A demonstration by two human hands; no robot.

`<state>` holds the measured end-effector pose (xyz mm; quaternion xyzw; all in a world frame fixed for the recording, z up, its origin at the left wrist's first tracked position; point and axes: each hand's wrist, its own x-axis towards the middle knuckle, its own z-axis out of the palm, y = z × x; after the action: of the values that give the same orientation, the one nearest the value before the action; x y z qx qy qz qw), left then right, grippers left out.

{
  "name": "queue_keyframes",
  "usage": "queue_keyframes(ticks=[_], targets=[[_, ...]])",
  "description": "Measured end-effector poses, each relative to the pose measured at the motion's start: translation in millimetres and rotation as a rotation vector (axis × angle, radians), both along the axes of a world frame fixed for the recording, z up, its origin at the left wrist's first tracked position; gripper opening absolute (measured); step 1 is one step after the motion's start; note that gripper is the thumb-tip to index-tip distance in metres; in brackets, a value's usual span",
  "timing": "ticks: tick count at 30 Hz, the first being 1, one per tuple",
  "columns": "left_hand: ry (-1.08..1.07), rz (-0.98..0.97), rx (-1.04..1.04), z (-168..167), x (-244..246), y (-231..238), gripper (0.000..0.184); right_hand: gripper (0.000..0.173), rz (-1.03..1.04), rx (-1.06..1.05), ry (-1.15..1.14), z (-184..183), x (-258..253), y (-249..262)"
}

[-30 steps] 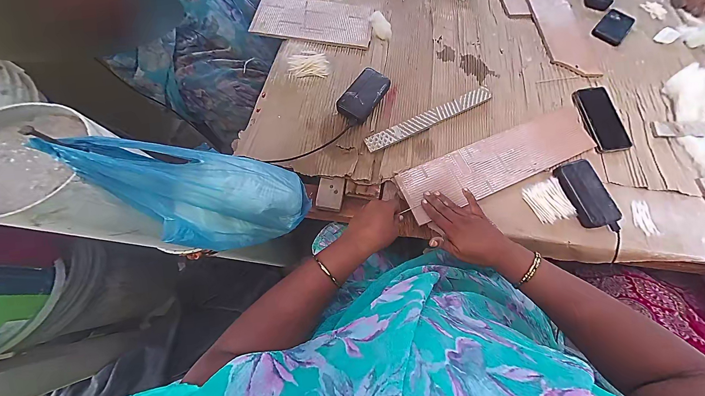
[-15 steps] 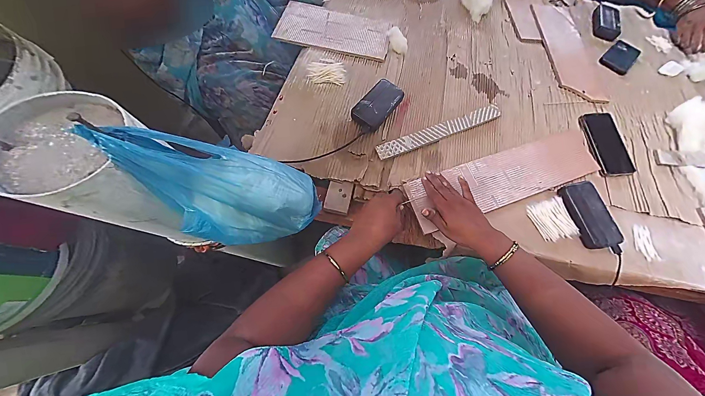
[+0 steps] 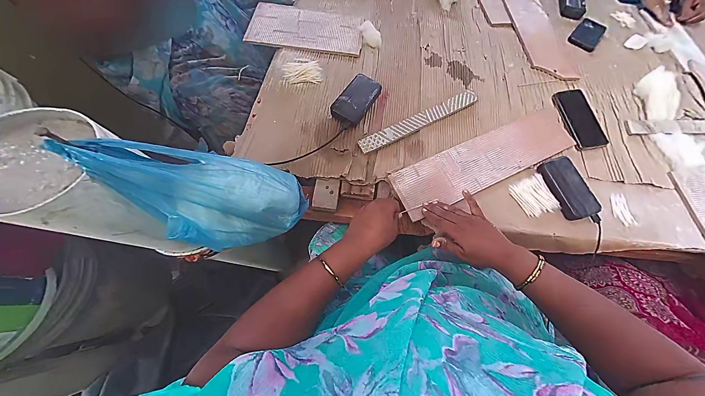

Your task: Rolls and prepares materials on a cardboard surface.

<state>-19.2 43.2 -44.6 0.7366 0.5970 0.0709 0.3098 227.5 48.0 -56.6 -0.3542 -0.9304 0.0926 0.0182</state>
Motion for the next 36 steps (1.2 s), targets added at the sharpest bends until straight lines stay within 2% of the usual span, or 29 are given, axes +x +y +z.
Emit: queue_keyframes(ticks=[3, 5, 9, 15, 20, 23, 27, 32, 36], targets=[[-0.005, -0.013, 0.036, 5, 2, -6, 0.027, 0.037, -0.099, 0.123, 0.371, 0, 4, -5], [-0.024, -0.015, 0.063, 11, 4, -11, 0.027, 0.024, -0.184, 0.206, 0.507, 3, 2, -8], [-0.068, -0.034, 0.147, 23, 8, -23, 0.026, 0.024, -0.255, 0.315, 0.493, 10, -3, -14], [-0.103, -0.061, 0.204, 34, 11, -40, 0.024, 0.019, -0.226, 0.379, 0.441, 14, -2, -20], [-0.128, -0.082, 0.295, 30, 10, -46, 0.023, 0.019, -0.227, 0.404, 0.464, 19, 5, -28], [-0.147, -0.091, 0.382, 25, 7, -47, 0.021, 0.020, -0.297, 0.438, 0.488, 18, 25, -33], [-0.180, -0.061, 0.445, 22, -1, -43, 0.020, 0.021, -0.603, 0.371, 0.551, 20, 64, -30], [-0.167, -0.034, 0.371, 19, 2, -39, 0.019, 0.027, -1.106, 0.221, 0.564, 20, 106, 2], [-0.153, -0.038, 0.328, 16, 4, -40, 0.021, 0.026, -1.219, 0.223, 0.444, 9, 114, 21]])
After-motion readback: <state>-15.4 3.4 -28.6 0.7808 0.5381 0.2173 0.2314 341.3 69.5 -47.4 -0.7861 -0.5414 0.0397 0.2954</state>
